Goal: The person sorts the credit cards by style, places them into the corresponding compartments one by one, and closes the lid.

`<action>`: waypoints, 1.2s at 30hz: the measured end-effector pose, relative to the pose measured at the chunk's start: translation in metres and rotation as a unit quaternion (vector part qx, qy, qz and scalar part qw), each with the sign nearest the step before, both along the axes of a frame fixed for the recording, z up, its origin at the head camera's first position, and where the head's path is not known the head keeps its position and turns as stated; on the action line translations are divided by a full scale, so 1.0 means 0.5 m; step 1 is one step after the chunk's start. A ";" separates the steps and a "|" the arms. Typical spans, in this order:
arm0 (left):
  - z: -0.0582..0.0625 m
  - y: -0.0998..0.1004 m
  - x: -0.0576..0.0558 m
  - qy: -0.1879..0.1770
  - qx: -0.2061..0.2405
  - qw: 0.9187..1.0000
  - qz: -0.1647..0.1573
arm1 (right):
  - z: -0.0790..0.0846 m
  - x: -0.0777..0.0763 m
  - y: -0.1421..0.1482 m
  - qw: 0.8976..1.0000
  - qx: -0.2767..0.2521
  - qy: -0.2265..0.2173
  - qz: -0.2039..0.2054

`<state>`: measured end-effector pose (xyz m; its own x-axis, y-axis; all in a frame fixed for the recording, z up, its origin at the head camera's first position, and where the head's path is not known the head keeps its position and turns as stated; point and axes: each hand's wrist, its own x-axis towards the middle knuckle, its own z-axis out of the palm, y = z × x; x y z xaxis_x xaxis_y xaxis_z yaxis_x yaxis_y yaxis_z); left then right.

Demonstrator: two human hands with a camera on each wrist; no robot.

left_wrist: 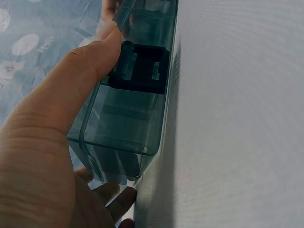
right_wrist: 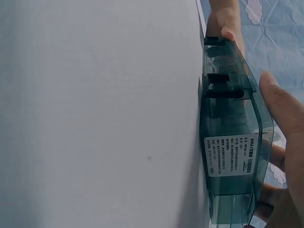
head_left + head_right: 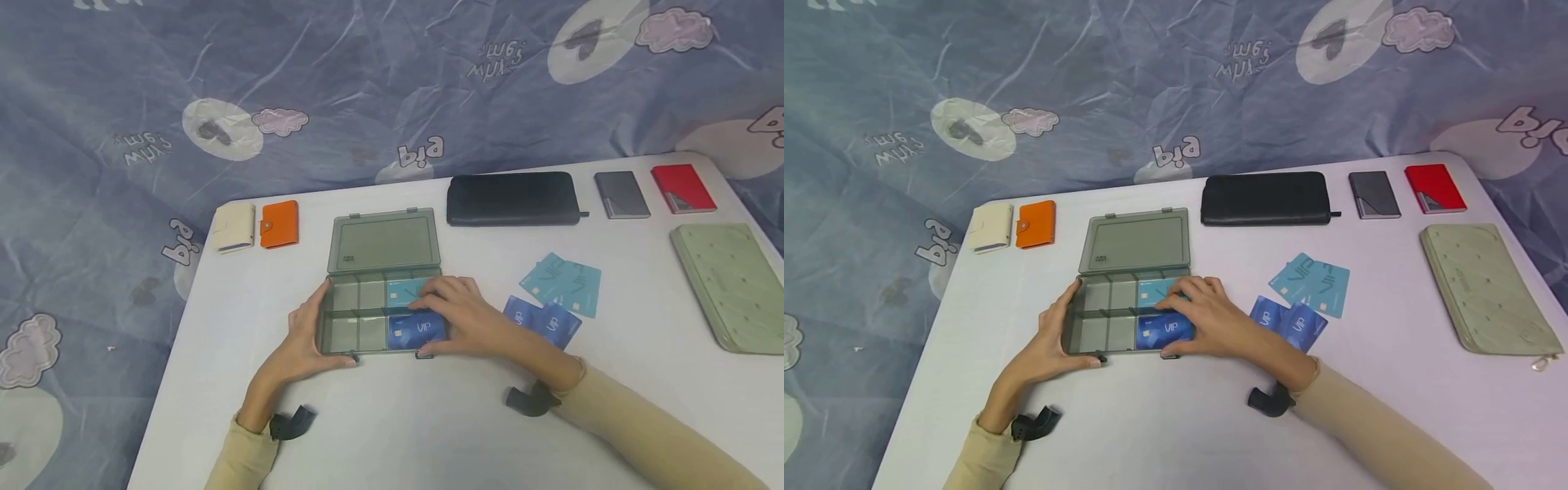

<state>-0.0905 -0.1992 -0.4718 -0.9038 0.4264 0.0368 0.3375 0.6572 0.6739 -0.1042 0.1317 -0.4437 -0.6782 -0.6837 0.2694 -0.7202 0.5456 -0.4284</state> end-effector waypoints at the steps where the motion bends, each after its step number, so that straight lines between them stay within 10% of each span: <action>1: 0.000 0.000 0.000 0.000 0.001 1.000 0.000 | 0.001 0.001 0.001 1.000 0.003 0.000 0.001; 10: 0.000 0.002 0.002 0.009 0.003 1.000 -0.005 | 0.012 0.011 0.054 1.000 0.002 -0.026 -0.015; 20: -0.001 0.000 0.000 0.009 0.003 1.000 -0.005 | 0.017 0.029 0.267 0.987 0.063 -0.099 -0.106; 25: 0.001 -0.002 0.000 0.006 0.003 1.000 -0.006 | 0.007 0.046 0.345 0.989 0.086 -0.058 -0.103; 36: -0.002 0.001 0.000 0.010 0.003 1.000 -0.007 | -0.003 0.048 0.351 0.990 0.073 -0.041 -0.116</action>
